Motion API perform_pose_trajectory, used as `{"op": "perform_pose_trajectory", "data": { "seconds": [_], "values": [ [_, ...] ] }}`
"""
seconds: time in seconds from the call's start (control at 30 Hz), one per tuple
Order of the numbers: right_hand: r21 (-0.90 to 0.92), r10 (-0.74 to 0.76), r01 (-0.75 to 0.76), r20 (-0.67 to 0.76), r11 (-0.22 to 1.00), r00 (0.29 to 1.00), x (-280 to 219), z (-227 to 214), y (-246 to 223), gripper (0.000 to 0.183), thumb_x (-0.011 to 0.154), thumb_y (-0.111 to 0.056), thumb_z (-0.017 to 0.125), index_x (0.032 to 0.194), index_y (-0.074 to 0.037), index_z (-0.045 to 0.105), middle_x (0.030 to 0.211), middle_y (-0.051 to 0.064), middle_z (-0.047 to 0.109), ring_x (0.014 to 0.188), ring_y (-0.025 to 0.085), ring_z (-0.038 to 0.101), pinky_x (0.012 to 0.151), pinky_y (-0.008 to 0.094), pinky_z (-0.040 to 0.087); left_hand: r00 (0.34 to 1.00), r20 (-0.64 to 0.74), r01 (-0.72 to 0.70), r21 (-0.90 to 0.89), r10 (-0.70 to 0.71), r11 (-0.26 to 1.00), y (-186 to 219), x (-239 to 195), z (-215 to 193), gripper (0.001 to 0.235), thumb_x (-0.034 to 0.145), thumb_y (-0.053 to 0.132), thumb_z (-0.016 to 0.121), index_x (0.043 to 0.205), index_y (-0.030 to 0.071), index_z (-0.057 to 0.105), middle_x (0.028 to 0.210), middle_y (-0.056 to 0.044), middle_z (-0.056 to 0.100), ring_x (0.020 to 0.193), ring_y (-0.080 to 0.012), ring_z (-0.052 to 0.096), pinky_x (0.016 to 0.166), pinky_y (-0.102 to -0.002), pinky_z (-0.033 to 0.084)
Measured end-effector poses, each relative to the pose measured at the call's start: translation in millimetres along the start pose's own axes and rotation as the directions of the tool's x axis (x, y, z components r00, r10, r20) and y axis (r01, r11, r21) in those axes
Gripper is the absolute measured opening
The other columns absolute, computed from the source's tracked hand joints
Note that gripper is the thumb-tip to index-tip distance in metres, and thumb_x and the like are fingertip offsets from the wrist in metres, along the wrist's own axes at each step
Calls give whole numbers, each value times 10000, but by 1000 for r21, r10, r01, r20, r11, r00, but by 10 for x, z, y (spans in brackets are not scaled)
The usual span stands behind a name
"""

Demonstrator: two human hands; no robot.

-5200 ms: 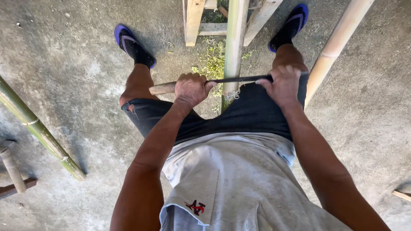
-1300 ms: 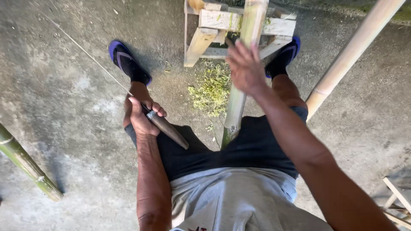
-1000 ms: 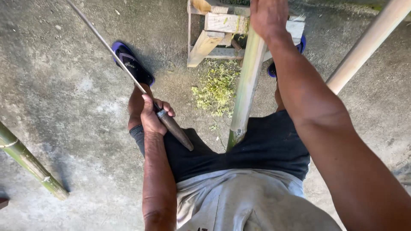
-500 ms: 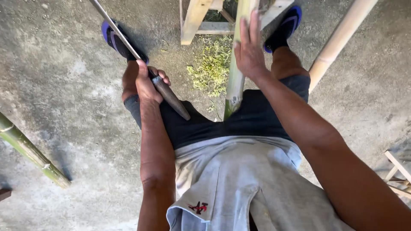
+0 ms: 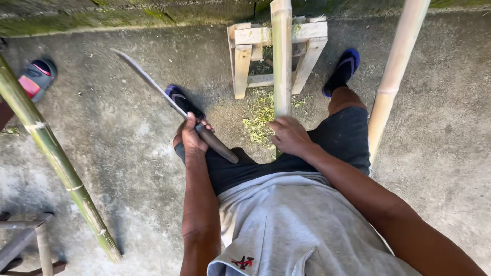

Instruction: Shaving or debarking a length of bamboo using a machete.

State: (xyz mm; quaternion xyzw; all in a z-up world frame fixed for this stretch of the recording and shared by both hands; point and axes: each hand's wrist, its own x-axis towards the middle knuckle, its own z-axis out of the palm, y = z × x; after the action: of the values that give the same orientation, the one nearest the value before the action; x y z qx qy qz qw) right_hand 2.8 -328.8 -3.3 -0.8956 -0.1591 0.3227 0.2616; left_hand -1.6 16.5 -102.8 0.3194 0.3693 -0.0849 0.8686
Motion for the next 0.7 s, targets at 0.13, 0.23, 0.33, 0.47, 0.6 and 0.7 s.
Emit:
{"op": "perform_pose_trajectory", "data": {
  "seconds": [0.13,0.23,0.33,0.47,0.6,0.7],
  "values": [
    [-368,-201,168,-54,915,978,179,-61,134,488,909,-338,651,1335,-104,613,1469,89,491,1462,264,312,1240,498,212,994,-1,-105,-9,105,994,264,-347,28,422,952,441,756,925,66,565,781,-80,609,692,-238,616,639,-424,551],
    [-458,-239,226,30,860,970,298,39,299,494,947,-408,578,1344,-115,589,1608,87,324,1555,252,104,1266,498,70,995,-64,-80,-3,79,997,482,-663,174,413,948,425,774,952,67,568,773,-71,623,666,-219,622,605,-397,554],
    [-455,-232,165,-95,875,968,339,215,389,567,974,-424,545,1444,-109,513,1671,87,230,1568,237,75,1268,485,54,977,-189,-62,180,96,982,535,-1045,418,375,892,422,768,985,102,597,748,-57,641,612,-208,630,530,-387,559],
    [-413,-163,23,-307,910,938,379,336,486,738,982,-418,534,1582,-32,342,1720,120,131,1588,245,45,1290,466,106,984,-100,-97,382,146,919,488,-1350,743,380,897,341,804,1037,61,589,770,-75,655,601,-204,643,506,-368,579],
    [-233,-62,-33,-391,972,918,417,329,766,821,992,-415,532,1601,62,257,1682,239,110,1532,338,88,1187,496,158,953,142,-304,401,269,864,472,-1780,1292,374,882,247,805,1103,81,553,811,-62,654,641,-188,675,552,-368,611],
    [379,390,-288,-227,880,893,452,348,969,985,986,-581,574,1556,97,141,1579,314,268,1448,376,319,1176,415,291,974,209,-165,379,90,911,363,-1818,1304,361,848,229,739,1138,127,548,736,-95,663,527,-204,658,459,-375,590]
  ]
}}
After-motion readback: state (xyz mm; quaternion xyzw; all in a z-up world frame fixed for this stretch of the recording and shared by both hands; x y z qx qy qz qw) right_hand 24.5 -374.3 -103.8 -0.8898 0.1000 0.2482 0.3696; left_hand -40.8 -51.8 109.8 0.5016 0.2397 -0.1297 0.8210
